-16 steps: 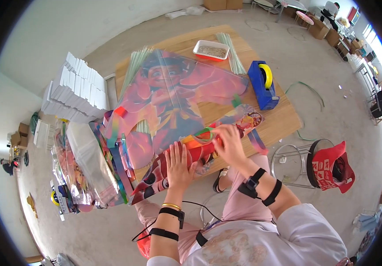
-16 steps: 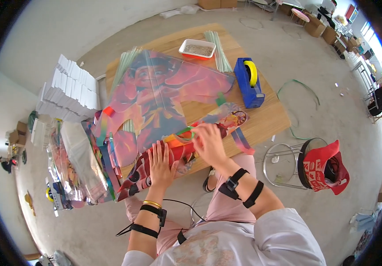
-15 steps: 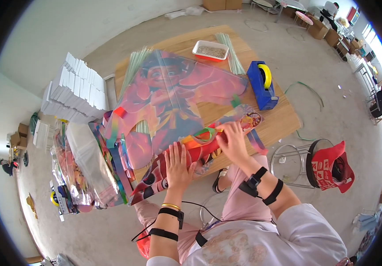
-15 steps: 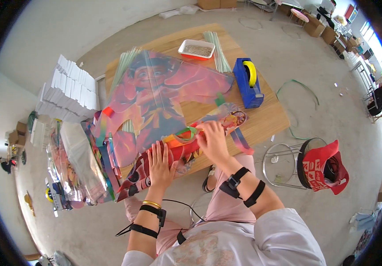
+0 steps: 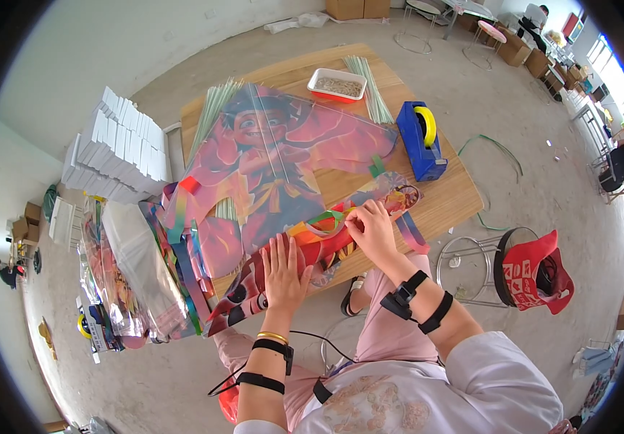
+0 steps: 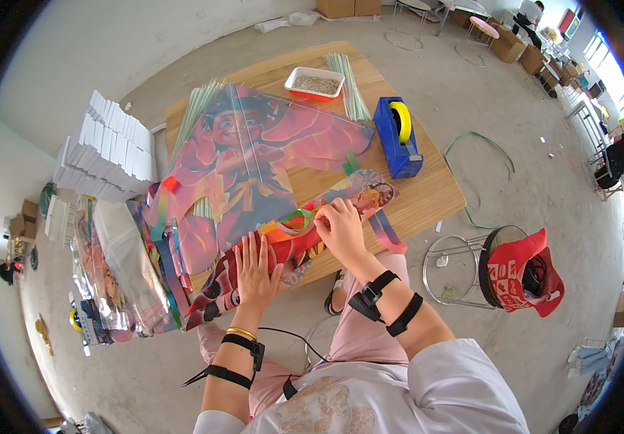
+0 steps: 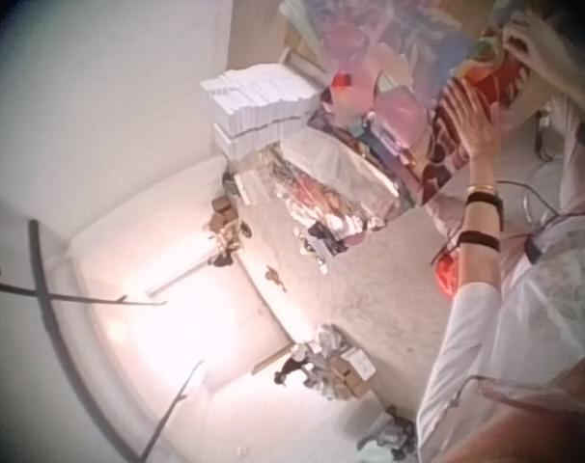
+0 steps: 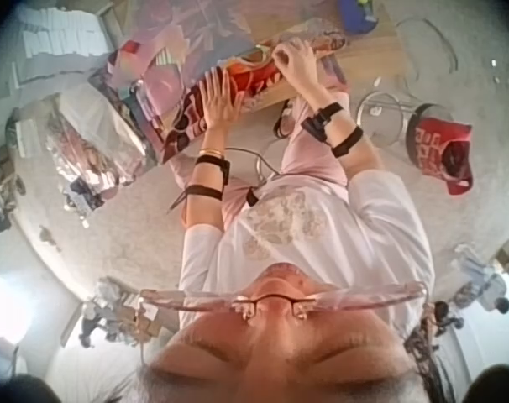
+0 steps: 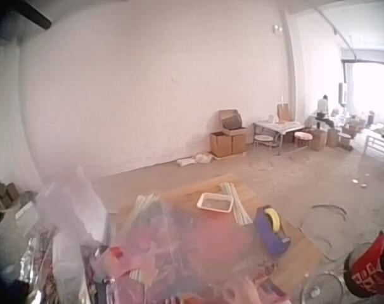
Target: The recorder is assembling colorful kites by attaching long plastic ribbons to the kite body using adhesive tape.
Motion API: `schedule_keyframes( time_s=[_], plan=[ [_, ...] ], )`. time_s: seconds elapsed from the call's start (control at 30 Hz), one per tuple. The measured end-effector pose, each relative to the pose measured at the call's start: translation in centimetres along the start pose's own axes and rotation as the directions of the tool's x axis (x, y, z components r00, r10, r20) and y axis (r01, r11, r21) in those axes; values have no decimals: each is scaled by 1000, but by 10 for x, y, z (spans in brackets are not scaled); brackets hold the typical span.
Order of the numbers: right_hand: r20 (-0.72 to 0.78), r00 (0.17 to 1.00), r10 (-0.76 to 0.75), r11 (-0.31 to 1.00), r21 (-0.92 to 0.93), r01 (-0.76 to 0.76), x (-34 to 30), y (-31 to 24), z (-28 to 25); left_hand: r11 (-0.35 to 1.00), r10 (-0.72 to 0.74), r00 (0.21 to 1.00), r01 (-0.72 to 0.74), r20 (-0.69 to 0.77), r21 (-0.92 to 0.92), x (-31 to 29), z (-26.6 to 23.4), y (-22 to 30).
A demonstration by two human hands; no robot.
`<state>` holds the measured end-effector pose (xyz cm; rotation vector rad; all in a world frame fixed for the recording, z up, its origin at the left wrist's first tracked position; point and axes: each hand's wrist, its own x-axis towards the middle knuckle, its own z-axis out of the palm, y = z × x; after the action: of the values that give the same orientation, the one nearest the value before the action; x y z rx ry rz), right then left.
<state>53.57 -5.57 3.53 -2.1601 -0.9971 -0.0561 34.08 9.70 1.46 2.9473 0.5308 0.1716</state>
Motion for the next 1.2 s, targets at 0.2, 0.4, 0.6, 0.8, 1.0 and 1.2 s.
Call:
schedule_keyframes(
  time_s=[0.2,0.4,0.6,0.8,1.0,1.2],
  plan=[
    [-154,987,45,997,-50,-53,0,-13,22,1000,-5,1000,5,22,13,0,0,0],
    [-102,988,114,993,56,-108,-2,-9,38,1000,-7,1000,7,24,-4,1,1,0],
    [15,995,100,972,214,-101,-4,4,19,1000,-17,999,17,32,-9,0,-2,0],
    [39,990,135,949,281,-141,-3,8,14,1000,2,1000,-1,12,-13,1,-1,1],
    [-97,976,194,934,321,-153,2,3,3,1000,4,1000,-4,-1,-8,0,0,-1],
    [-116,981,158,954,275,-121,16,16,-8,1000,1,1000,-1,8,0,1,0,0]
  ],
)
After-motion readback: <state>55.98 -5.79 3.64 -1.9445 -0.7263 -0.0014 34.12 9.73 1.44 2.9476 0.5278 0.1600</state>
